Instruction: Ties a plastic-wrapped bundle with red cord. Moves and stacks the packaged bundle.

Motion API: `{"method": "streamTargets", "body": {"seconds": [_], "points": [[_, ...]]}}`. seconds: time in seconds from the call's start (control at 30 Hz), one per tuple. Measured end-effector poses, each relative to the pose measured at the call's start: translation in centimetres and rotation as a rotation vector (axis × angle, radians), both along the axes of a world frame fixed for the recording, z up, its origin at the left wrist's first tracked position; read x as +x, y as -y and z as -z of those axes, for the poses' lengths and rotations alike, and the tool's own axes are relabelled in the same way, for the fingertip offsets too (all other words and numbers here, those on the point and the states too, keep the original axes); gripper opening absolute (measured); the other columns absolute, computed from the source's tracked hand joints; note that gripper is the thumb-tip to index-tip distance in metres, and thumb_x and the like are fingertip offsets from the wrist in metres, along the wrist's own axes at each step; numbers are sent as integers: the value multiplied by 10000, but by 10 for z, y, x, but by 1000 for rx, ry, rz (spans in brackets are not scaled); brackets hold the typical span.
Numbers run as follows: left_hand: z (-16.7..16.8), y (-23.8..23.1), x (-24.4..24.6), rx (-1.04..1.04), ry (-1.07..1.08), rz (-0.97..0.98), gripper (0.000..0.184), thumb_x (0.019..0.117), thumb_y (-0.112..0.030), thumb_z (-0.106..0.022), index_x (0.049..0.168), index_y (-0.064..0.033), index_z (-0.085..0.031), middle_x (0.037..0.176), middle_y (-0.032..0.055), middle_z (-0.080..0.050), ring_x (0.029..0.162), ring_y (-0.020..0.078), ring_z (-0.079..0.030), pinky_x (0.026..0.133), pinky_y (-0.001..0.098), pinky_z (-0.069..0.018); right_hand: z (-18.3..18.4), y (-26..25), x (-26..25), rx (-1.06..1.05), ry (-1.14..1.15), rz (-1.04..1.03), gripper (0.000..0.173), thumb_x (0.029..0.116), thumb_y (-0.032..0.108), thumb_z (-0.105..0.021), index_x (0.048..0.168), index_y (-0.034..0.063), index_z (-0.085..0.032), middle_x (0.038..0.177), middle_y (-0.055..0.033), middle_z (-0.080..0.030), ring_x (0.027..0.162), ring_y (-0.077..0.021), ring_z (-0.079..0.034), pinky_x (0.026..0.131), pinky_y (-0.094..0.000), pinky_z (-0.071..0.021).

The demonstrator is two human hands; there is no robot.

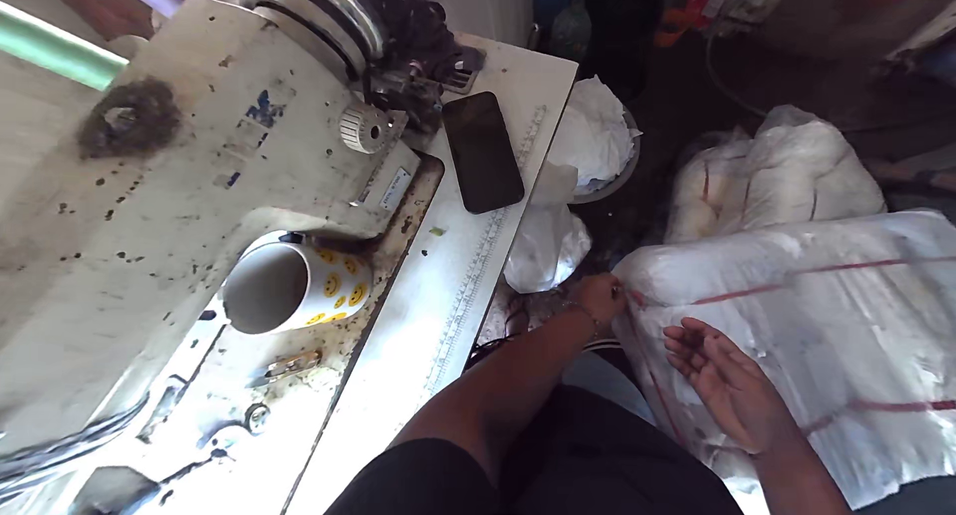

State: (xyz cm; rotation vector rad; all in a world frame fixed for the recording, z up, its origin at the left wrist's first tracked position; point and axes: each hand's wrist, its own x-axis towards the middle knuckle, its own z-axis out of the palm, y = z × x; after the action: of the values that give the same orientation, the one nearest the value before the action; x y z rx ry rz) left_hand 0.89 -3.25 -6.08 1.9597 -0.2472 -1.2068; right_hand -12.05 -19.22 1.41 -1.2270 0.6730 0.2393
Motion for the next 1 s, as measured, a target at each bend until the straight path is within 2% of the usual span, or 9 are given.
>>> {"method": "streamTargets", "body": {"seconds": [0.1,0.17,0.23,0.33,0.47,0.53,0.63,0.73,1.0], "points": [[-10,9,6,83,-19,63,380,1040,-200,-571,1355,11,-592,1306,243,-643,1249,385,-613,1073,563,-460,-1,-23,3,-720,46,-420,299,1025,106,-541,1234,-85,-634,1100,-150,-705,940,-209,-716,836,-351,-602],[-7,9,8,77,-23,43,385,1039,-223,-582,1341,15,-604,1297,246,-648,1243,385,-616,1072,562,-461,7,-41,6,-1279,211,-730,354,941,210,-690,1192,-39,-712,1120,-224,-717,1007,-386,-712,830,-560,-573],[4,7,9,38,-16,35,379,1048,-236,-577,1319,26,-611,1289,249,-647,1232,384,-618,1066,556,-461,15,-49,16,-1534,198,-846,587,836,302,-808,1328,17,-661,1198,-246,-688,1046,-480,-664,785,-664,-504],[22,-6,6,-102,-130,-122,370,1051,-222,-570,1292,57,-604,1229,253,-654,1125,341,-649,1006,495,-501,22,-44,31,-1622,104,-879,496,872,114,-766,1355,83,-658,1185,-234,-683,1028,-480,-654,757,-644,-496],[25,-6,-8,-279,-510,-561,250,1042,-129,-549,1249,10,-567,897,85,-578,692,126,-515,644,280,-463,31,-27,30,-1627,307,-671,137,875,38,-703,987,36,-782,935,-221,-709,846,-455,-687,663,-605,-524],[24,1,-12,-323,-648,-733,114,1015,-72,-518,1113,-32,-562,753,19,-510,571,88,-466,531,231,-424,34,-22,28,-1608,338,-567,132,891,95,-673,894,7,-771,874,-215,-700,809,-438,-694,676,-597,-543],[25,4,-15,-372,-756,-880,165,1050,-161,-469,940,-74,-556,697,1,-499,550,91,-468,531,231,-426,31,-20,29,-1528,304,-500,162,913,116,-674,904,-12,-773,860,-217,-698,820,-433,-701,704,-602,-558],[19,4,-13,-345,-764,-862,359,1103,-384,-423,992,-76,-572,726,-3,-485,577,94,-463,555,242,-427,31,-20,30,-1515,299,-485,164,912,119,-671,900,-7,-775,851,-214,-695,809,-425,-700,691,-592,-558],[15,-1,-14,-298,-706,-668,230,1104,-262,-442,1125,-64,-559,825,10,-481,661,100,-469,623,264,-441,34,-18,27,-1523,323,-488,188,914,148,-650,892,12,-780,834,-181,-696,785,-384,-706,673,-552,-574]]}}
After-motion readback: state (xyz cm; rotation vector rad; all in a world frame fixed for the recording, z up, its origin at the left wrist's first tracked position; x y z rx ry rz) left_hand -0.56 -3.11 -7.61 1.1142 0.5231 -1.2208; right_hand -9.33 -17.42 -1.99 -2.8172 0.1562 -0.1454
